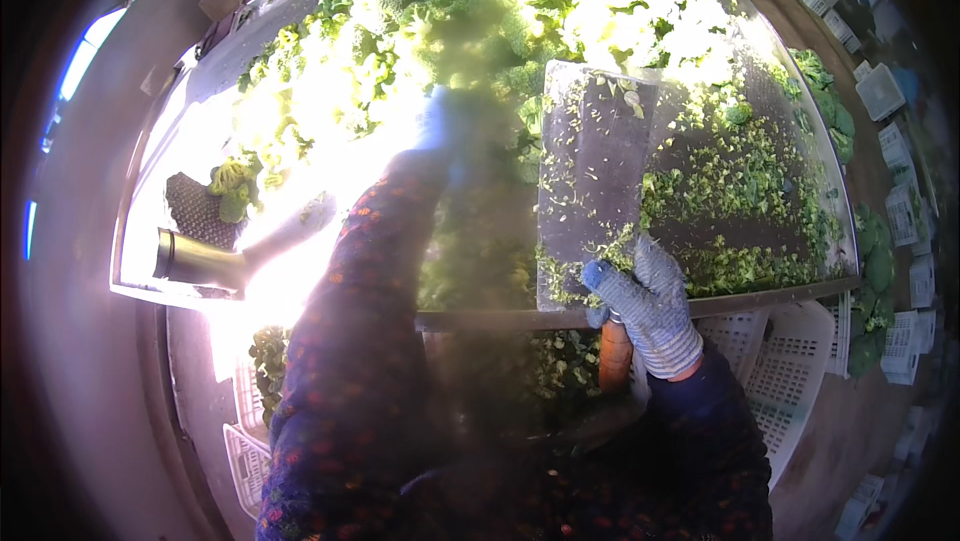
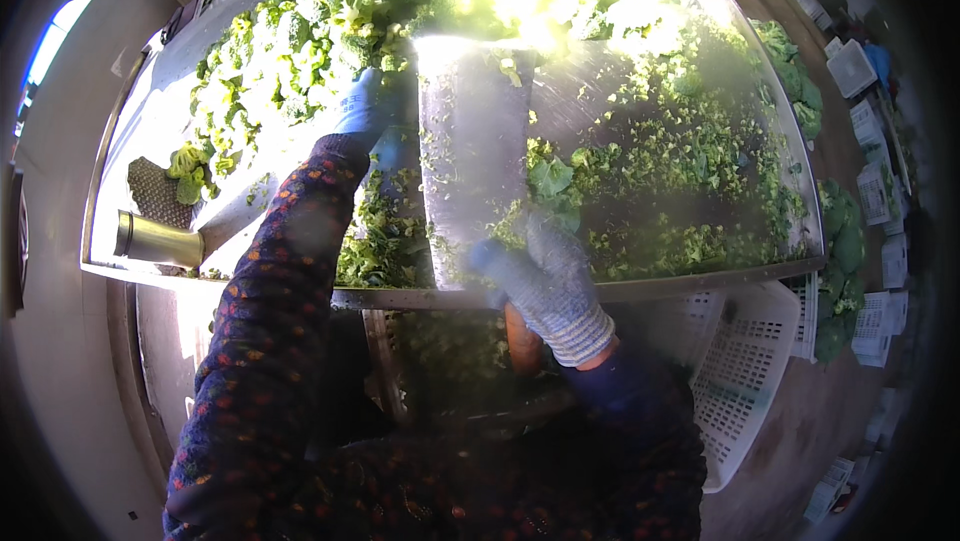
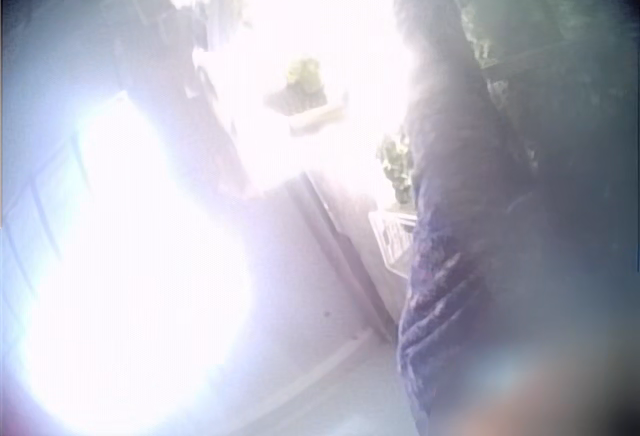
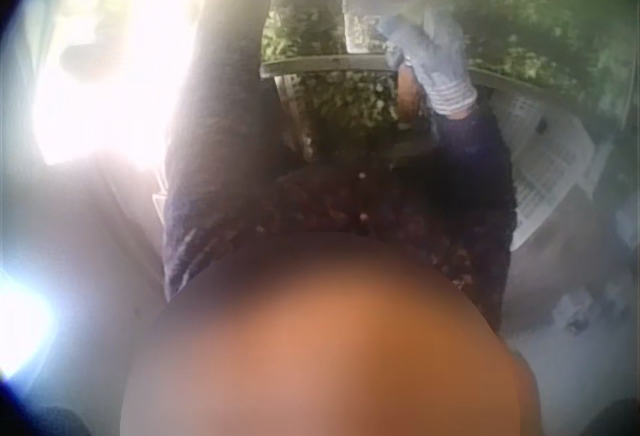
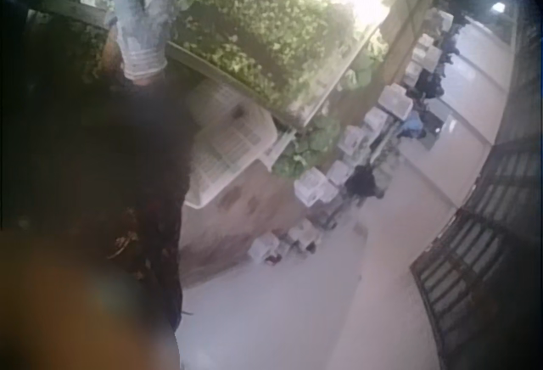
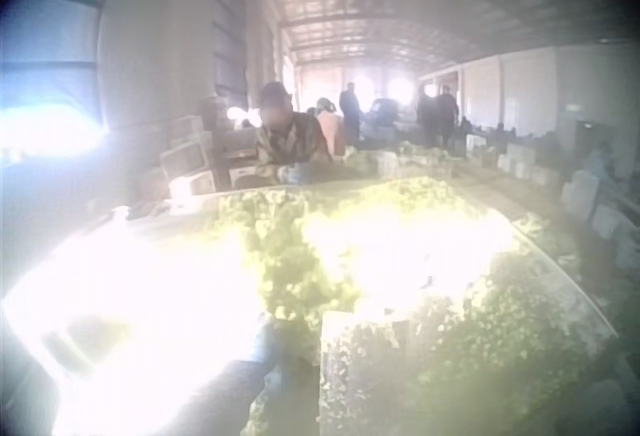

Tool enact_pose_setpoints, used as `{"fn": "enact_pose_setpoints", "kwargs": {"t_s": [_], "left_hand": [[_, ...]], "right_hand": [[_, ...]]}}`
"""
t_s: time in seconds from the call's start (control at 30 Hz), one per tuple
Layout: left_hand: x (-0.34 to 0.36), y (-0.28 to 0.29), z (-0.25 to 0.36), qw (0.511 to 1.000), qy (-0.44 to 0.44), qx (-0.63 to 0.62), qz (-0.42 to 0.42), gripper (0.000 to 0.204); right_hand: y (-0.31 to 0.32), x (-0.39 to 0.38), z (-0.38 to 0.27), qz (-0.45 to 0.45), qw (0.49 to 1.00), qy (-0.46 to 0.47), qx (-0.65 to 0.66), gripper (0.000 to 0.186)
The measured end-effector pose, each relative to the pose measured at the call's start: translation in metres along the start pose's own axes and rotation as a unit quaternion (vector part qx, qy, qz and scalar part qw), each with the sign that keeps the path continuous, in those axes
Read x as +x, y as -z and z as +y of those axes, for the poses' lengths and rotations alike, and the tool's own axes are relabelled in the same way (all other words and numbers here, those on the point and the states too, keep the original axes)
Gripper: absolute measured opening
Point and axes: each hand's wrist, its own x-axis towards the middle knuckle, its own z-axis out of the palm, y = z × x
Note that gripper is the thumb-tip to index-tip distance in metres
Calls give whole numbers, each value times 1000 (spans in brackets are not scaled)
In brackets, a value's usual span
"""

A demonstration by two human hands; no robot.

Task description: The person repeatedly chops green leafy vegetables on a metal table using a large cleaver. The person holds the vegetables with a gloved left hand and chops with the right hand, accumulating chopped pieces on the table.

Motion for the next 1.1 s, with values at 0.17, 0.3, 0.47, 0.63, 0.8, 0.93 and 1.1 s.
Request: {"fn": "enact_pose_setpoints", "kwargs": {"t_s": [0.17,0.3,0.47,0.63,0.8,0.93,1.1], "left_hand": [[-35,28,-1,945,3,-325,-29,30],[-101,39,46,961,32,-272,-31,41],[-173,40,97,925,82,-365,-64,68],[-203,32,98,850,54,-517,-90,73],[-215,31,95,832,136,-516,-149,56],[-210,17,89,914,-50,-399,-49,40],[-211,21,79,809,76,-569,-128,65]], "right_hand": [[-2,-1,5,24,998,34,-40,36],[-14,-2,12,27,991,101,-88,32],[-26,-15,14,-12,997,57,-54,31],[-29,-22,16,-49,989,94,-105,30],[-30,-22,23,-60,983,111,-133,31],[-31,-21,29,-65,995,23,-78,34],[-28,-16,32,-28,998,-47,-24,36]]}}
